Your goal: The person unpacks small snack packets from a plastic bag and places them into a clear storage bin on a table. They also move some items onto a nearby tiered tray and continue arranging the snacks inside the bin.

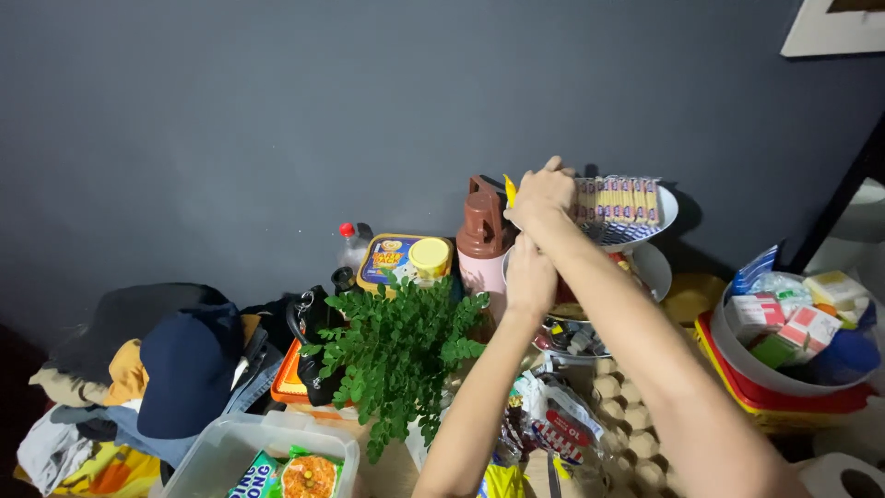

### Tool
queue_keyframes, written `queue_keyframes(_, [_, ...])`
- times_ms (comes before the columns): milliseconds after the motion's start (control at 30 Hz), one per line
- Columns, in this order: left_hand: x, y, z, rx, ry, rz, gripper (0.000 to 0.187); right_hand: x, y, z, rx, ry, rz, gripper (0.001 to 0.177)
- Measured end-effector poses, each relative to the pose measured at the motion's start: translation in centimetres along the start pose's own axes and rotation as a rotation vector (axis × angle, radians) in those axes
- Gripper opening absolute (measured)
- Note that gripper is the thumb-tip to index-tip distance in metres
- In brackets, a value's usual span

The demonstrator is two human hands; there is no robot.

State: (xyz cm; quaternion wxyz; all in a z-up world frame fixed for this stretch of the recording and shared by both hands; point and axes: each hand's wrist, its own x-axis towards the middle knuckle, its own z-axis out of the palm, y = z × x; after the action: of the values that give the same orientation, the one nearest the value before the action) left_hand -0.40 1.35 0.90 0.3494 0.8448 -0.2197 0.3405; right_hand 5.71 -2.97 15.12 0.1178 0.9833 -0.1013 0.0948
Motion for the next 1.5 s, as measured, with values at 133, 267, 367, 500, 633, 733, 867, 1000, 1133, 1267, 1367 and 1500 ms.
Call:
queue_keyframes(133, [0.9, 0.9, -3.8, -0.184, 0.106, 0.111, 0.027, -0.6, 0.5, -0.4, 0.019, -0.015, 0.035, 0.092])
queue_keyframes(267, [2.6, -1.3, -2.9, -0.226, 0.215, -0.082, 0.013, -2.0, 2.3, -1.6, 0.231, -0.058, 0.009, 0.101])
queue_keyframes(367, [5.5, -2.6, -2.2, -0.297, 0.316, -0.184, 0.016, -1.6, 5.4, -0.7, 0.551, 0.023, 0.043, 0.083])
queue_keyframes(500, [8.7, -4.4, -0.5, -0.206, 0.159, -0.365, 0.049, -1.2, 11.8, 3.6, 0.675, 0.304, 0.118, 0.052])
queue_keyframes(633, [11.1, -5.5, -0.2, -0.161, -0.132, -0.540, 0.060, -3.5, 16.1, 6.9, 0.645, 0.450, 0.215, 0.049])
queue_keyframes(733, [12.4, -7.2, 1.4, 0.053, -0.097, -0.381, 0.047, -0.7, 18.2, 13.1, 0.825, 0.378, 0.330, 0.056])
queue_keyframes(867, [13.6, -6.4, 1.1, 0.380, -0.148, -0.313, 0.029, 0.6, 18.7, 16.3, 1.091, 0.297, 0.175, 0.056])
queue_keyframes(1000, [15.0, -10.9, 5.7, 0.336, -0.284, -0.308, 0.027, 0.7, 18.5, 15.5, 1.128, 0.328, 0.128, 0.052])
queue_keyframes(1133, [13.2, -5.4, 1.7, 0.247, 0.000, -0.322, 0.055, 1.0, 18.4, 15.7, 1.234, 0.309, 0.124, 0.048])
queue_keyframes(1267, [12.7, -5.8, 1.9, 0.443, -0.119, -0.262, 0.016, 0.4, 18.7, 14.7, 1.337, 0.199, 0.162, 0.046])
queue_keyframes(1367, [12.4, -7.3, 3.1, 0.455, -0.169, -0.271, 0.014, 0.7, 19.0, 15.8, 1.391, 0.162, 0.129, 0.046])
queue_keyframes(1500, [12.3, -5.5, 1.4, 0.332, -0.195, -0.360, 0.014, 0.8, 19.4, 16.2, 1.503, 0.153, 0.065, 0.045])
